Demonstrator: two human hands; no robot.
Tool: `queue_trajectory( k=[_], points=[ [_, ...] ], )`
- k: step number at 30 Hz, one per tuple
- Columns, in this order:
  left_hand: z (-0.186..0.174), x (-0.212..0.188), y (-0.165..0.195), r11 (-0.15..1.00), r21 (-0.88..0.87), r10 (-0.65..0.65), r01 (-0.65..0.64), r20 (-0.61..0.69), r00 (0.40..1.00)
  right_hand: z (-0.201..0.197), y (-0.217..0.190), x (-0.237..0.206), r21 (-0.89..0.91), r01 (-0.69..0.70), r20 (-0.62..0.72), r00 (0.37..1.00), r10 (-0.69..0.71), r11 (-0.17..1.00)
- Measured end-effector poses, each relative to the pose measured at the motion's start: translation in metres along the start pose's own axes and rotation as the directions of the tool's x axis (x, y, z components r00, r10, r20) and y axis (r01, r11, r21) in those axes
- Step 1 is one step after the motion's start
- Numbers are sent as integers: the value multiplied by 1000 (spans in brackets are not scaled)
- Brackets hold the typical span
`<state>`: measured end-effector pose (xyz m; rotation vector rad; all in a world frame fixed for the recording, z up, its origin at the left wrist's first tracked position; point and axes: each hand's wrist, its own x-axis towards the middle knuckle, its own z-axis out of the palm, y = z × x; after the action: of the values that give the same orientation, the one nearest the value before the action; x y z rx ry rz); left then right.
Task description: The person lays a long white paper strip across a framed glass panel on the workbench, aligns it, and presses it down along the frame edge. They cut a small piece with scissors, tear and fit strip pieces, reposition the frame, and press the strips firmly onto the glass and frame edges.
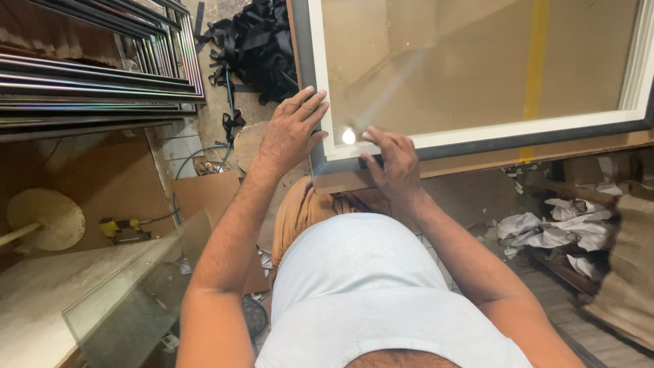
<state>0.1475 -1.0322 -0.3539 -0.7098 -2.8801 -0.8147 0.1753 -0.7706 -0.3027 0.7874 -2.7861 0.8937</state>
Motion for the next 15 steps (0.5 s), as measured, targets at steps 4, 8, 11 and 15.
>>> queue_trajectory(
  k=[4, 8, 11, 15],
  points=[
    [-2, -1, 0, 1000, 12, -9, 9, 24, 1000, 0, 3, -20, -16, 122, 91, 989, -121, 992],
    [-3, -1, 3, 999, 18, -29, 28, 64, 998, 7, 8, -28, -37, 168, 105, 981, -163, 985],
    [-3, 0, 6, 997, 38, -68, 64, 105, 992, 11, 10, -30, -62, 162, 127, 980, -154, 985],
    [-2, 1, 10, 994, 71, -96, 86, 150, 984, 12, 11, -30, -51, 156, 125, 981, -149, 986]
  ],
)
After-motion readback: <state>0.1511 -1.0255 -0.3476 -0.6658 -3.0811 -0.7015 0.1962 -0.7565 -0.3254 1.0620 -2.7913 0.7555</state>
